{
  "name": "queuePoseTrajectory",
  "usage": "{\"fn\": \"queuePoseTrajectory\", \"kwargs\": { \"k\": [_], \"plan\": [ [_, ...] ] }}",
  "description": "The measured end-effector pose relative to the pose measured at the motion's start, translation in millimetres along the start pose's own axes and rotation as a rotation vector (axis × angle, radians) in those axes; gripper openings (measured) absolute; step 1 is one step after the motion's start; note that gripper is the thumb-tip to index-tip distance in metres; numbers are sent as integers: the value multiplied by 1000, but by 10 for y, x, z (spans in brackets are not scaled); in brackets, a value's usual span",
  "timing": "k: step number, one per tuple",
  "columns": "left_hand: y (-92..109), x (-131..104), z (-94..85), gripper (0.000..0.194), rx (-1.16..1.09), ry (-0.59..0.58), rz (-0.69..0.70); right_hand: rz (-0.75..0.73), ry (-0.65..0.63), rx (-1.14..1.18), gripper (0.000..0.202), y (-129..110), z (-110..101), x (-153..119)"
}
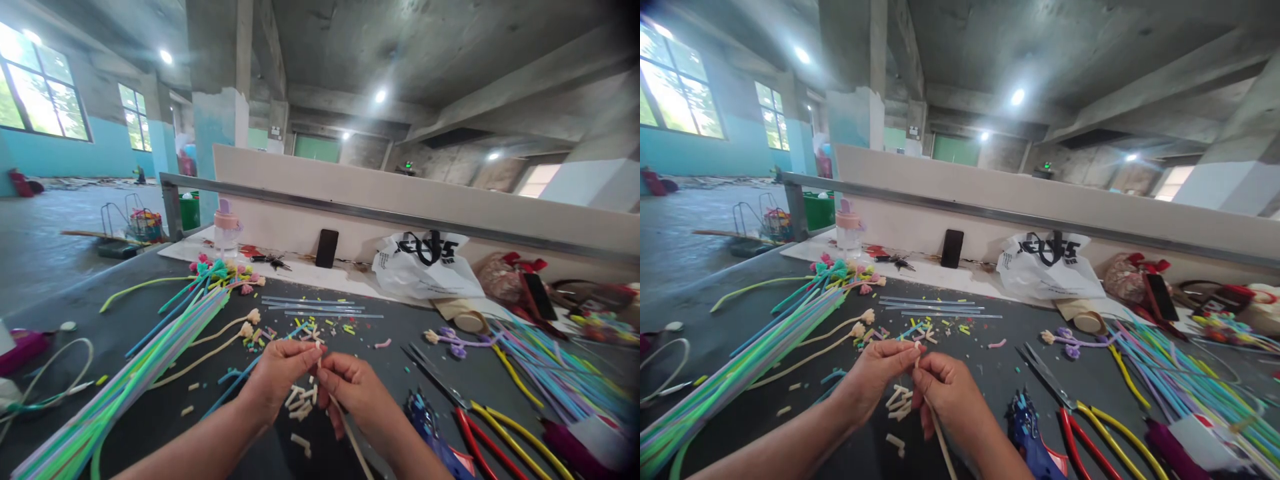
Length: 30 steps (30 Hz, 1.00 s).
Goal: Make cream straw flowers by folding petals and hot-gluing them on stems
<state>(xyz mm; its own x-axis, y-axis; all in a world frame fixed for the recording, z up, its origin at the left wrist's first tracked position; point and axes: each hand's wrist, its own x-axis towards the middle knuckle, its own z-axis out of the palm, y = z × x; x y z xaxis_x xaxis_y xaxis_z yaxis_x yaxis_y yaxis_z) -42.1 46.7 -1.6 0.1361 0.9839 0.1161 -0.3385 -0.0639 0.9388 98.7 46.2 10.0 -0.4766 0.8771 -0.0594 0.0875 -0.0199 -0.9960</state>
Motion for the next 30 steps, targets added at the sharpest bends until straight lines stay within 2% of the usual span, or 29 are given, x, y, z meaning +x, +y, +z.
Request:
{"fn": "queuePoseTrajectory", "kwargs": {
  "k": [4,8,11,14,17,19,22,30],
  "plan": [
    [5,-10,-3,35,294,-29,115,30,-33,-6,40,31,6,12],
    [38,-12,-60,37,630,-60,256,95,-30,-34,40,4,5,-7],
    [62,4,-118,38,843,-143,368,179,-15,-79,32,-67,5,-38],
    [74,24,-173,32,984,-216,468,254,4,-136,24,-128,-3,-46],
    [96,30,-206,25,1041,-293,511,295,13,-176,20,-144,-29,-33],
    [133,22,-213,25,1041,-391,479,298,21,-184,18,-139,-54,-26],
    [200,7,-215,24,946,-511,330,294,40,-203,17,-131,-92,-26],
    [176,16,-255,27,530,-534,-102,194,6,-133,28,-80,-159,-26]
  ]
}}
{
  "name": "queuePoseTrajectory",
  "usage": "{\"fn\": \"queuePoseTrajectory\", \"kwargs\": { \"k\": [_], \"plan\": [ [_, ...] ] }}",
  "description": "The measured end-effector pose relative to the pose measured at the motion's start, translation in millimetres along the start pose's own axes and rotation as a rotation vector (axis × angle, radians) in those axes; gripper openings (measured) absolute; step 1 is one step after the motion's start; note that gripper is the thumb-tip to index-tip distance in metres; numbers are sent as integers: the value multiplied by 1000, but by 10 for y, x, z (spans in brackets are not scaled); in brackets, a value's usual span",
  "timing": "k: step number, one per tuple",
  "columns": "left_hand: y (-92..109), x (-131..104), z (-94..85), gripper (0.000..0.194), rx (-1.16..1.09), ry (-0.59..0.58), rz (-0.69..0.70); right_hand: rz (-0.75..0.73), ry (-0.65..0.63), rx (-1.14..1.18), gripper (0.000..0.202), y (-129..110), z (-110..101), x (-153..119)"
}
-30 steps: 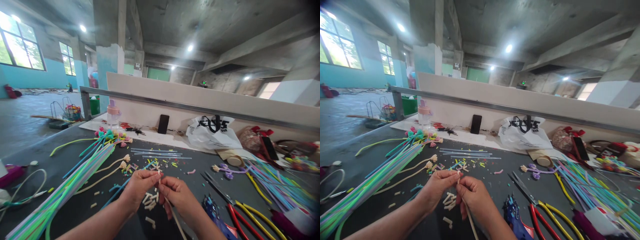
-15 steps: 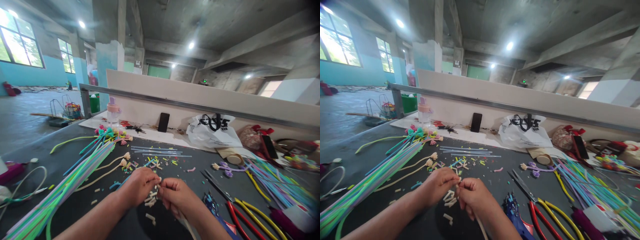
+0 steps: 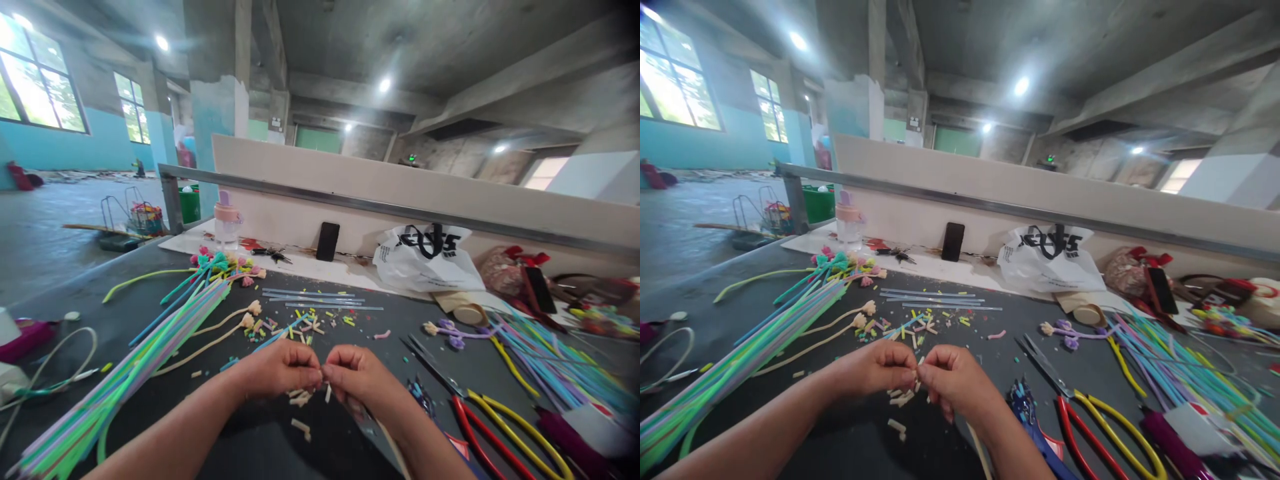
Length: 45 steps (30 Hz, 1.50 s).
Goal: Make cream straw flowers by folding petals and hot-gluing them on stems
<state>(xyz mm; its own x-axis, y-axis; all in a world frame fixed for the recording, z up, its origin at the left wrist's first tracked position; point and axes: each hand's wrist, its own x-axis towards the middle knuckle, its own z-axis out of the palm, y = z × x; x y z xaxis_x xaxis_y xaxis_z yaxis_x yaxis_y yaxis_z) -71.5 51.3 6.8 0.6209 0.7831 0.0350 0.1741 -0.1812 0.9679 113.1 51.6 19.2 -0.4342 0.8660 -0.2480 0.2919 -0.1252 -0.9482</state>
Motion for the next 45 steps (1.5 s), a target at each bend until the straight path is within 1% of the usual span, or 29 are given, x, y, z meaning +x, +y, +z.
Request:
{"fn": "queuePoseTrajectory", "kwargs": {
  "k": [4,7,9,12,14,17,21,26,28,31,34,37,39,41,45],
  "plan": [
    [-54,19,3,29,-186,-5,-32,-37,-23,34,34,18,15,-9],
    [-69,20,-3,26,-228,-22,-33,-38,-39,47,33,7,38,-22],
    [-61,14,-6,20,-163,-16,-21,-22,-43,46,29,6,54,-19],
    [-29,4,-1,9,77,52,25,34,-28,4,19,33,72,15],
    [-12,2,8,8,231,91,58,63,-24,-27,16,61,81,48],
    [-10,5,24,8,321,108,60,81,-18,-52,13,87,94,80],
    [-28,10,49,9,317,159,1,89,19,-76,7,80,109,81],
    [-47,24,71,6,216,223,-55,78,48,-81,5,73,113,69],
    [-52,34,72,7,168,228,-45,68,38,-81,7,71,112,61],
    [-58,46,72,10,106,201,-34,47,16,-87,11,69,106,52],
    [-70,49,70,10,150,208,-34,30,-8,-113,14,85,91,58],
    [-95,44,59,8,245,224,4,17,-17,-168,14,93,90,73],
    [-113,41,48,7,290,226,29,16,3,-222,12,65,109,73],
    [-125,41,36,6,302,223,49,19,52,-287,9,0,146,57],
    [-123,36,23,5,244,202,98,41,160,-423,10,-173,243,-35]
  ]
}}
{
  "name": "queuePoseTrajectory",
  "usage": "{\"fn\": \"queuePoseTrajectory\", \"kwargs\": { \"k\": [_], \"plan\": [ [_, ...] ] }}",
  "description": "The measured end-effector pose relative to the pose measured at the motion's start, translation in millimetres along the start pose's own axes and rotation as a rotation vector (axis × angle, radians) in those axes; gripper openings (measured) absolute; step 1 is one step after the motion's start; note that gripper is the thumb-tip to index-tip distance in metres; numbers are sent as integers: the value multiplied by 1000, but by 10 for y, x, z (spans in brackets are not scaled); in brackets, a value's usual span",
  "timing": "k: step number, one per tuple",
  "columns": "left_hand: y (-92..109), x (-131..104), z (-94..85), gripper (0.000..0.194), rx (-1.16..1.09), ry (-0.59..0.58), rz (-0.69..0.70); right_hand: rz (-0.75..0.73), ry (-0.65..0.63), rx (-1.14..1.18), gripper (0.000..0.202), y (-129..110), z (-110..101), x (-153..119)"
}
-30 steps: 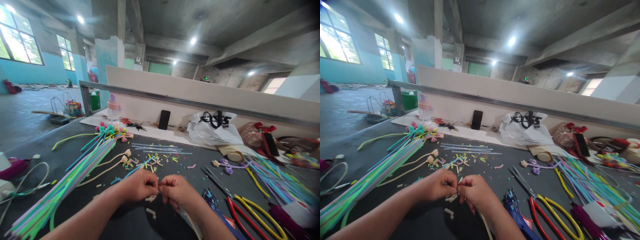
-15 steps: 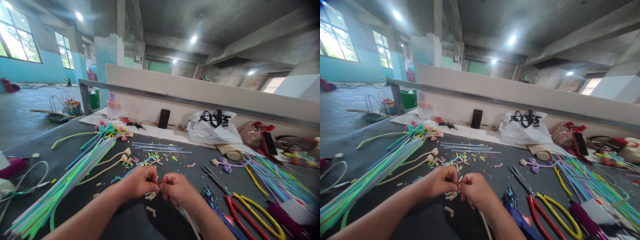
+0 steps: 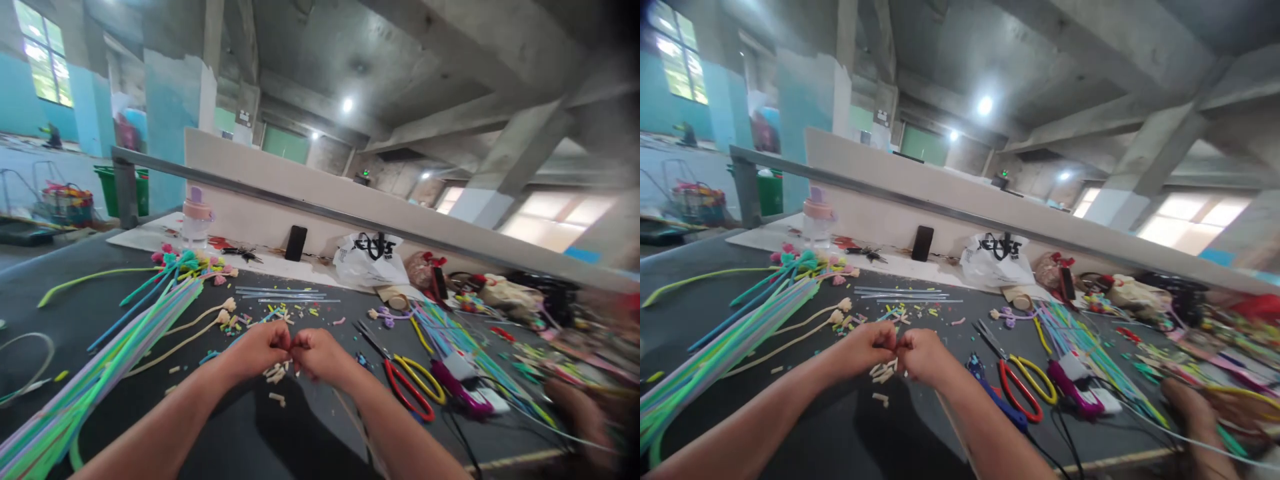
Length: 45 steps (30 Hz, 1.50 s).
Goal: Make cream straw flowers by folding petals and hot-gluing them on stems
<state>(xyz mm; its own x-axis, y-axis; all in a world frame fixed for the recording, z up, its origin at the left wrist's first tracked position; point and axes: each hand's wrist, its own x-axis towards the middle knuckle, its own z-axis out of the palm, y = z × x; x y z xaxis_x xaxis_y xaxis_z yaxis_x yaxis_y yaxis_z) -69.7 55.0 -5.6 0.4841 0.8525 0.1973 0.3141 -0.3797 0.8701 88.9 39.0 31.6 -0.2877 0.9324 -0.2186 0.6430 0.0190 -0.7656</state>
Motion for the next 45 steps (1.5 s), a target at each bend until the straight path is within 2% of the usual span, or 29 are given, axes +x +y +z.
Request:
{"fn": "queuePoseTrajectory", "kwargs": {
  "k": [5,9,14,17,21,26,29,35,45],
  "plan": [
    [22,-29,-4,9,-65,-74,3,32,98,-128,11,-65,31,-176],
    [45,-44,28,11,-79,-154,-48,35,141,-171,12,35,77,-250],
    [-4,-25,111,14,-42,-170,-142,50,174,-143,13,213,153,-252],
    [-14,-23,156,13,39,-151,-171,65,167,-102,11,324,176,-249],
    [108,-47,196,10,138,-125,-111,65,129,-31,8,435,154,-279],
    [237,-68,222,11,171,-162,-79,94,78,61,7,440,102,-328],
    [231,-67,227,14,154,-170,-71,98,70,97,9,420,89,-338],
    [231,-59,224,16,255,-160,-97,80,70,82,14,453,121,-345],
    [165,-73,278,14,257,-175,-44,23,97,60,12,450,104,-414]
  ]
}}
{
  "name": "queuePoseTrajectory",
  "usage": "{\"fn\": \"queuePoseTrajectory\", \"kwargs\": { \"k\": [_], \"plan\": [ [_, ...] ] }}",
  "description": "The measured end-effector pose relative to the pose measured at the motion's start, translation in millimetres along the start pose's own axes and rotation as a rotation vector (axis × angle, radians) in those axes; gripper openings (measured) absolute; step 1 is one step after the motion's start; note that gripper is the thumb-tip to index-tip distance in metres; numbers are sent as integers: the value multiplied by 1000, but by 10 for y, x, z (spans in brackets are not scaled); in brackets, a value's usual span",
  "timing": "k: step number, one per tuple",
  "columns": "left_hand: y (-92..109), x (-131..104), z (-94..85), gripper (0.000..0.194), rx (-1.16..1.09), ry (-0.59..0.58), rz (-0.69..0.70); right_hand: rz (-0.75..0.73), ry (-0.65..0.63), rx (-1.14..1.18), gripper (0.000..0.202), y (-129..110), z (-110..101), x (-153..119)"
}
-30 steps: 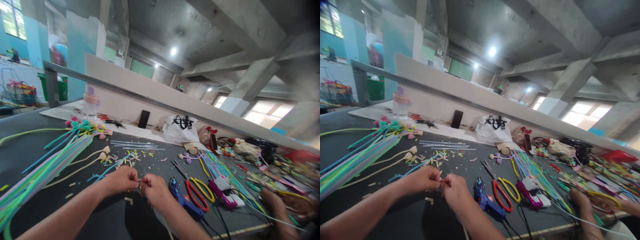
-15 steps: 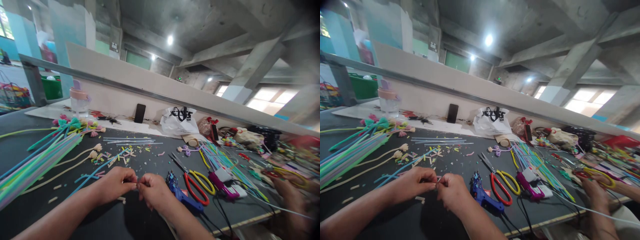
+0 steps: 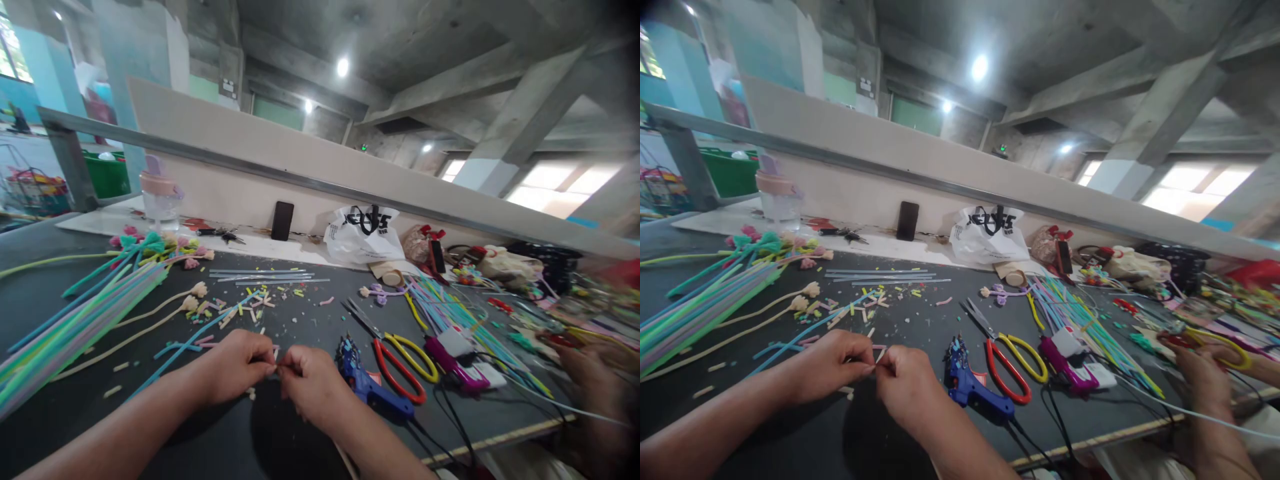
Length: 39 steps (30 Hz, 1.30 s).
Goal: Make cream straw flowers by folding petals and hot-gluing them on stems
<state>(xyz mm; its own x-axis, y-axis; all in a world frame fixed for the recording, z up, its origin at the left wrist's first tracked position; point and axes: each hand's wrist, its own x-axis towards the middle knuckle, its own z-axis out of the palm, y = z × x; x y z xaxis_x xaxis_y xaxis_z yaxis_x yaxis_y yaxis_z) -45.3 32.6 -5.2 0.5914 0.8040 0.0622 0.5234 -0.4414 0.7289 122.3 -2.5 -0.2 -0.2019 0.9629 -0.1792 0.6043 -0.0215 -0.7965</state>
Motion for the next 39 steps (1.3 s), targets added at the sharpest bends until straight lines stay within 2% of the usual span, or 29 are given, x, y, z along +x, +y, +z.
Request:
{"fn": "queuePoseTrajectory", "kwargs": {
  "k": [5,11,23,28,34,39],
  "plan": [
    [36,-12,-9,11,25,23,46,68,-9,80,8,18,27,48],
    [20,-23,-21,12,146,65,144,126,-108,178,11,-3,3,109],
    [14,-34,-26,12,285,78,232,179,-95,276,4,-9,27,139],
    [-5,-31,-20,12,264,81,234,178,-81,267,8,-7,34,145],
    [7,-42,-114,10,174,101,175,122,-164,297,25,42,-10,148],
    [31,-35,-164,13,58,1,151,138,-161,328,20,46,12,130]
  ]
}}
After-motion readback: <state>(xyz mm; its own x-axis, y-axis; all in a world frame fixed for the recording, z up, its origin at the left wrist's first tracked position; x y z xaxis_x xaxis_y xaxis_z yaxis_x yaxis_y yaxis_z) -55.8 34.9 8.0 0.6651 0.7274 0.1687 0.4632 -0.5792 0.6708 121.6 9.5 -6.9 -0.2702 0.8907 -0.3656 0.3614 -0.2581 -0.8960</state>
